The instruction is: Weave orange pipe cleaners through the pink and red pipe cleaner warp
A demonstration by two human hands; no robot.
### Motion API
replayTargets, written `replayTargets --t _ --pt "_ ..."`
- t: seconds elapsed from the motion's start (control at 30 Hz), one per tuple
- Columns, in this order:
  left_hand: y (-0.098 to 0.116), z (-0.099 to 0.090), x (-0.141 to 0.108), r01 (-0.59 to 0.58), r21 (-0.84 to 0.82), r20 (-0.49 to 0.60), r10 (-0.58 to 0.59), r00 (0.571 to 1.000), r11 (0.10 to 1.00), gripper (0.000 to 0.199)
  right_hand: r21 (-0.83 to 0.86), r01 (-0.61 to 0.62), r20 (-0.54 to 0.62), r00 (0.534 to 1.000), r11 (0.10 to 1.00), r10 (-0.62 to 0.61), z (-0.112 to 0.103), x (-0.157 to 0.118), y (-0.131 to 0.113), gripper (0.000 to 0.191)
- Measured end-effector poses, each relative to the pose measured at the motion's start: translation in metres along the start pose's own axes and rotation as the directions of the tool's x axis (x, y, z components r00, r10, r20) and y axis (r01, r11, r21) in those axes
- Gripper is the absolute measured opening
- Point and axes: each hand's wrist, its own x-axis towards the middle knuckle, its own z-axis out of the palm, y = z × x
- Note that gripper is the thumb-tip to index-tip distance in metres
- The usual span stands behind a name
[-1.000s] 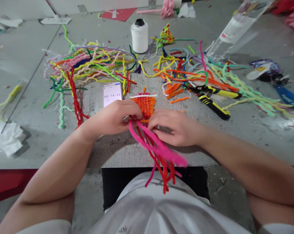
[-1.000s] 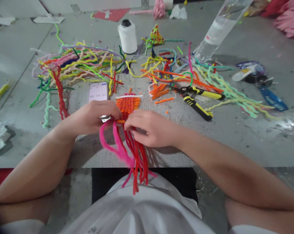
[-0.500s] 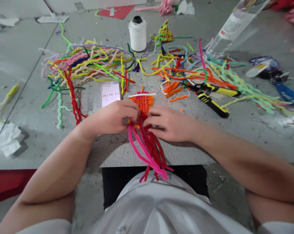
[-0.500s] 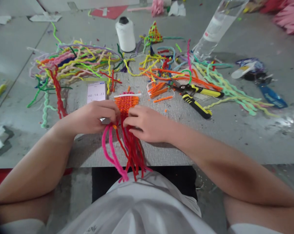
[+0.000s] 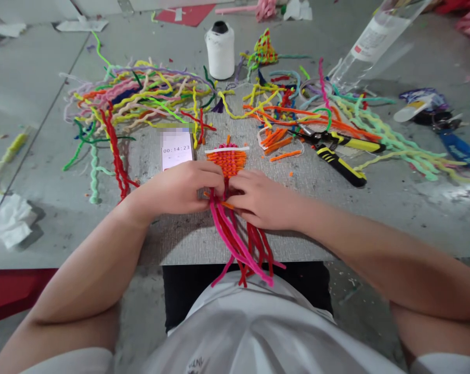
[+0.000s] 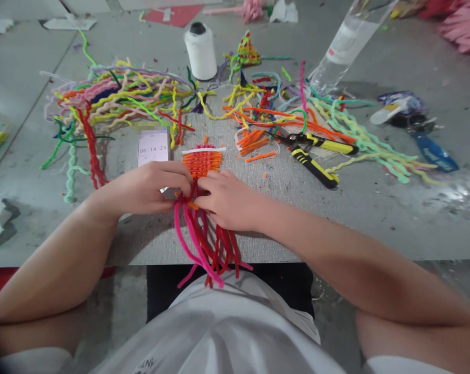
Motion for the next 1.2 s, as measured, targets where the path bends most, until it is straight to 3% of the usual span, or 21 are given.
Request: replayTargets --t 0.23,0.37,0.53,0.67,0.77,0.87,1.0,1.2 --pt "0.000 -0.002 0.000 -0.032 0.006 0.013 0.032 0.999 0.999 0.020 -0.015 -0.047 0.071 0.996 0.999 0.048 -0.002 0.004 -0.005 0.031" --pt "-0.003 -0.002 -0.001 -0.032 -0.003 0.012 0.032 0.999 0.999 0.017 -0.067 -0.041 0.043 0.998 0.997 0.044 0.000 0.005 -0.005 0.032" --pt "-0.004 -0.001 0.000 -0.010 0.012 0.042 0.010 0.999 1.000 0.012 -0.103 0.066 -0.084 0.994 0.992 -0.074 -0.002 0.002 0.002 0.023" --pt "-0.005 0.001 0.000 -0.021 0.013 0.051 0.020 0.998 1.000 0.009 -0.093 0.136 -0.272 0.949 0.986 -0.157 -0.010 -0.001 0.002 0.030" --pt "-0.006 0.002 -0.001 -0.022 0.015 0.055 0.022 0.998 1.000 0.009 0.120 0.153 -0.426 0.900 0.981 -0.088 -0.014 -0.003 -0.001 0.025" --pt "-0.005 0.002 -0.001 -0.019 0.028 0.051 0.018 0.999 0.999 0.010 0.414 0.111 -0.501 0.857 0.904 0.124 -0.014 -0.004 -0.006 0.018" --pt "-0.005 0.002 -0.001 -0.028 0.050 0.050 0.026 0.998 0.998 0.012 0.651 0.074 -0.438 0.850 0.756 0.294 -0.012 -0.005 -0.009 0.023" --pt "-0.006 0.006 -0.001 -0.064 0.098 0.050 0.059 0.997 0.993 0.016 0.857 0.078 -0.312 0.866 0.510 0.391 -0.009 -0.004 -0.011 0.031"
